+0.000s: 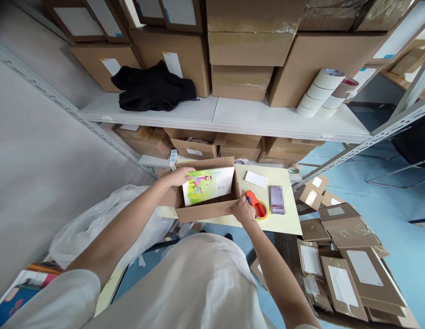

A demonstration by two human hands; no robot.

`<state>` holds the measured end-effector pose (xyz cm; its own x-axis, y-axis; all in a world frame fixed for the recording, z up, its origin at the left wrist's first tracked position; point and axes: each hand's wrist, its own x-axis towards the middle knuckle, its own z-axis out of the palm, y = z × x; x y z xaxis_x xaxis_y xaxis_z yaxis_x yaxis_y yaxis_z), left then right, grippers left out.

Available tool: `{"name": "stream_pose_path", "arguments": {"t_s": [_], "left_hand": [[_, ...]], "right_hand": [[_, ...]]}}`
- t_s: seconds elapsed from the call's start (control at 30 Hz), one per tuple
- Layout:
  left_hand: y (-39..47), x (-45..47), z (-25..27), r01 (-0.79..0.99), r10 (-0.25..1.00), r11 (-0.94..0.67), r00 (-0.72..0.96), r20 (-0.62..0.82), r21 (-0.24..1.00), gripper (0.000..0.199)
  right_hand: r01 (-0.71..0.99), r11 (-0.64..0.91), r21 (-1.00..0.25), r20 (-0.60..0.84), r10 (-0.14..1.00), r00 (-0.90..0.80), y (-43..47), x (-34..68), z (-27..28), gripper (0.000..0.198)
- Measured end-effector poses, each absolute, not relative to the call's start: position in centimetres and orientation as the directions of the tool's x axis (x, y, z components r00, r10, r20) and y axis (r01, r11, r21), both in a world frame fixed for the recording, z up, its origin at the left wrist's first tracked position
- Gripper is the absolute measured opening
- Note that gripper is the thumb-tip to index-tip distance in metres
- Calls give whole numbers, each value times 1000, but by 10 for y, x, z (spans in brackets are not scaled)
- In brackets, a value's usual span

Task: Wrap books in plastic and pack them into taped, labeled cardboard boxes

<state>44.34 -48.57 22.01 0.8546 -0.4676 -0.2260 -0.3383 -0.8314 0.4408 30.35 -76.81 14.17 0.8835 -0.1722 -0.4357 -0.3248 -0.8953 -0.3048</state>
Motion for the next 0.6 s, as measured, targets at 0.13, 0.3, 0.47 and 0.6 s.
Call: {"name": "stream_pose_path", "arguments": {"t_s": [0.13, 0.3, 0.47, 0.6], "left_hand": [[-486, 432, 188, -332, -476, -848, 820, -317, 413, 29], [-500, 417, 159, -317, -440, -881, 821, -363, 351, 37], [-500, 393, 167, -356, -439, -887, 848, -298, 293, 51], [-478, 345, 179, -399, -411, -897, 911, -31, 192, 47]], "right_hand": [[-324, -895, -308, -442, -168, 881, -767, 303, 142, 66], [-320, -904, -283, -454, -167, 875, -768, 303, 142, 56], [-312, -912, -265, -482, -154, 862, -768, 301, 146, 59], [-324, -894, -309, -494, -141, 858, -767, 293, 145, 64]]}}
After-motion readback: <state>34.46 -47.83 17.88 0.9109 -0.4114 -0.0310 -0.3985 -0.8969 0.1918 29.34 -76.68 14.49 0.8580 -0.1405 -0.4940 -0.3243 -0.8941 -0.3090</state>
